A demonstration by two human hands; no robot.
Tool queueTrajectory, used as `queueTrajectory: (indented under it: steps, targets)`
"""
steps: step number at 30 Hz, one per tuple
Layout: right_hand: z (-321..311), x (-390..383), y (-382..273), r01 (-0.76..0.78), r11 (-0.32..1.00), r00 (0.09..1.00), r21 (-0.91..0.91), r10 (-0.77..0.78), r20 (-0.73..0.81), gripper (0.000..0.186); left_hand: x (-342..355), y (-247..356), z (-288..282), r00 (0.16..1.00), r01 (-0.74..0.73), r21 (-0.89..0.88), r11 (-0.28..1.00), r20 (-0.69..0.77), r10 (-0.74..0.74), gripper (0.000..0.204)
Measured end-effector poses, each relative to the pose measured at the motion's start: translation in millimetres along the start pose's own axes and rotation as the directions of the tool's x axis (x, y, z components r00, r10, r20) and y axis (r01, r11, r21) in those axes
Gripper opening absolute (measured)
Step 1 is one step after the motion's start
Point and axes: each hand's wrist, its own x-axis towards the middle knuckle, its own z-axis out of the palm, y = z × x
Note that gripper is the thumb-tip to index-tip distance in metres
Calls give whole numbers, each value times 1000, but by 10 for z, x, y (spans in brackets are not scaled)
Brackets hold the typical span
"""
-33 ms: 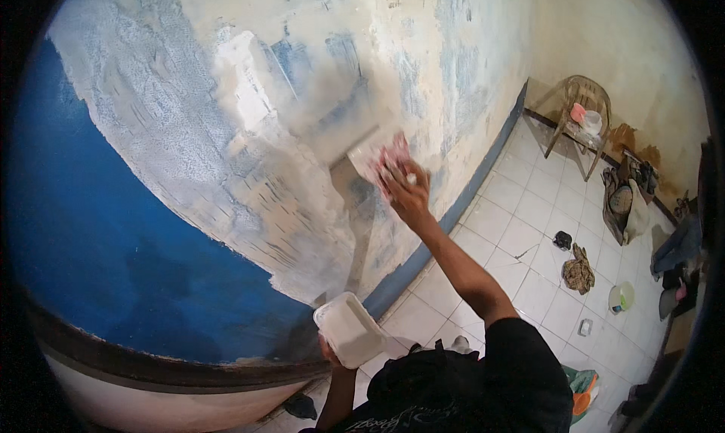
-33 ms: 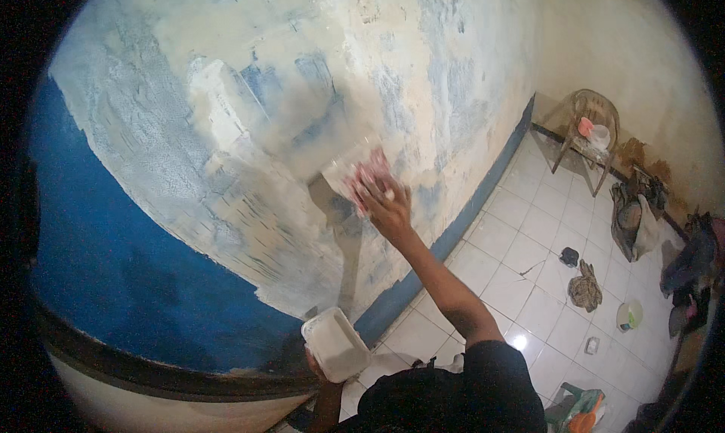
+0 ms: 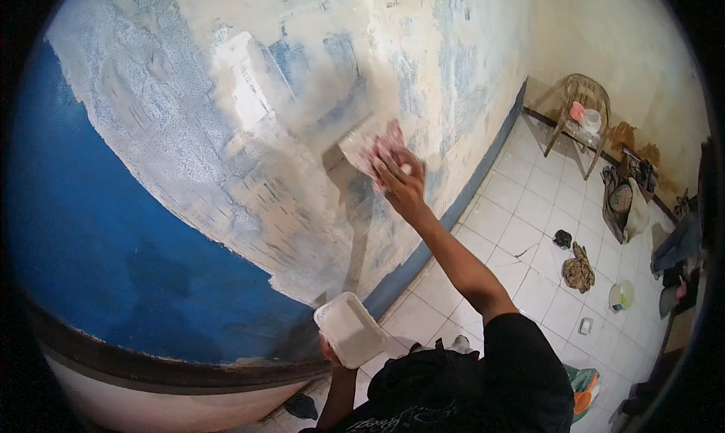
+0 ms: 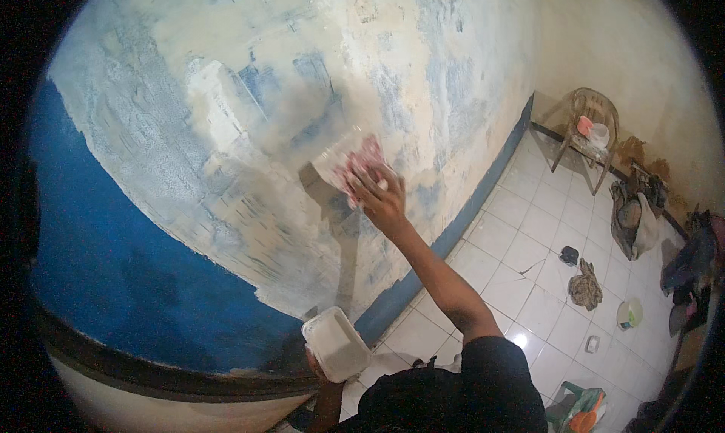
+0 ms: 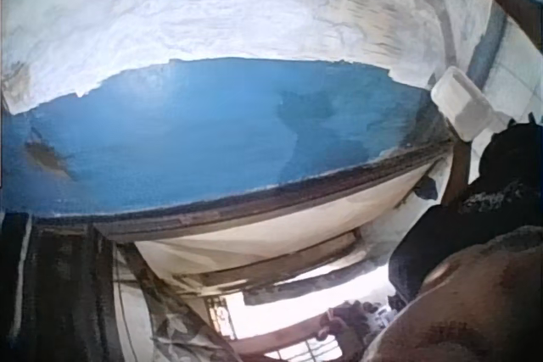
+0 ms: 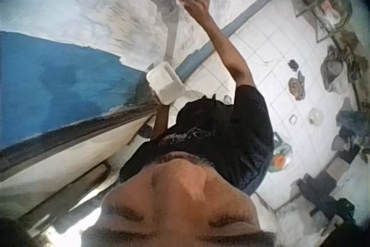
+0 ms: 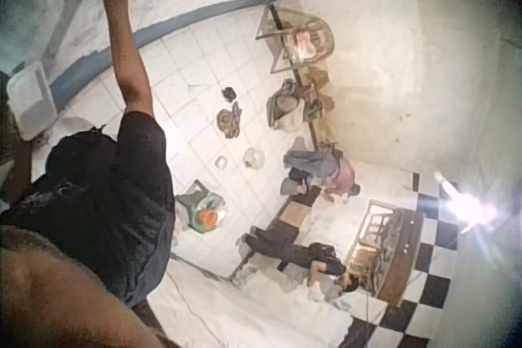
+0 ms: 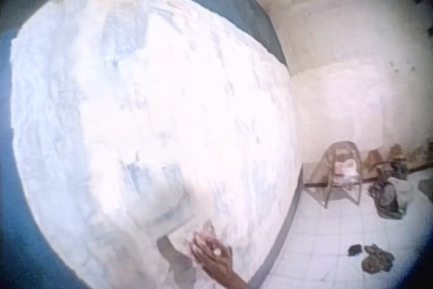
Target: The person patches a wall by applying white putty from a container onto a wall surface using a putty knife, spreading and smoothing the material over blue and tan painted sections.
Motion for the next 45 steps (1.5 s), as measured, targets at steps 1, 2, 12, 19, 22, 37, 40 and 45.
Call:
queueTrajectory:
  steps: [1, 2, 12, 19, 22, 37, 40, 45]
  targets:
    - [96, 112, -8, 18, 1000, 1000, 21, -18, -1, 48, -2, 58, 30, 999, 50, -190, 980, 8, -49, 84]
    - [159, 147, -24, -11, 1000, 997, 24, 10, 71, 48, 1, 115, 60, 995, 99, -373, 923, 25, -97, 82]
    - [-204, -1436, -342, -101, 994, 964, 39, 88, 250, 48, 194, -208, -131, 999, 54, -376, 925, 16, -52, 94]
    - [63, -823, -42, -90, 994, 991, 58, 84, 105, 57, 133, -235, -112, 982, 186, -758, 625, 116, -152, 94]
    - [303, -812, -6, -47, 994, 994, 94, 37, 106, 56, 113, -72, -75, 979, 197, -788, 584, 121, -166, 95]
    - [-82, -498, -92, -50, 995, 999, -90, 49, -15, 39, -33, 551, 136, 980, 196, -673, 713, 149, -130, 105]
    - [66, 710, 64, 87, 995, 986, 46, -79, -146, 47, -8, 482, 128, 950, 221, -683, 696, 313, 5, 102]
    - [206, 1675, 9, 175, 980, 973, 94, -158, -171, 54, -19, 217, 14, 982, 174, -698, 695, 179, -67, 97]
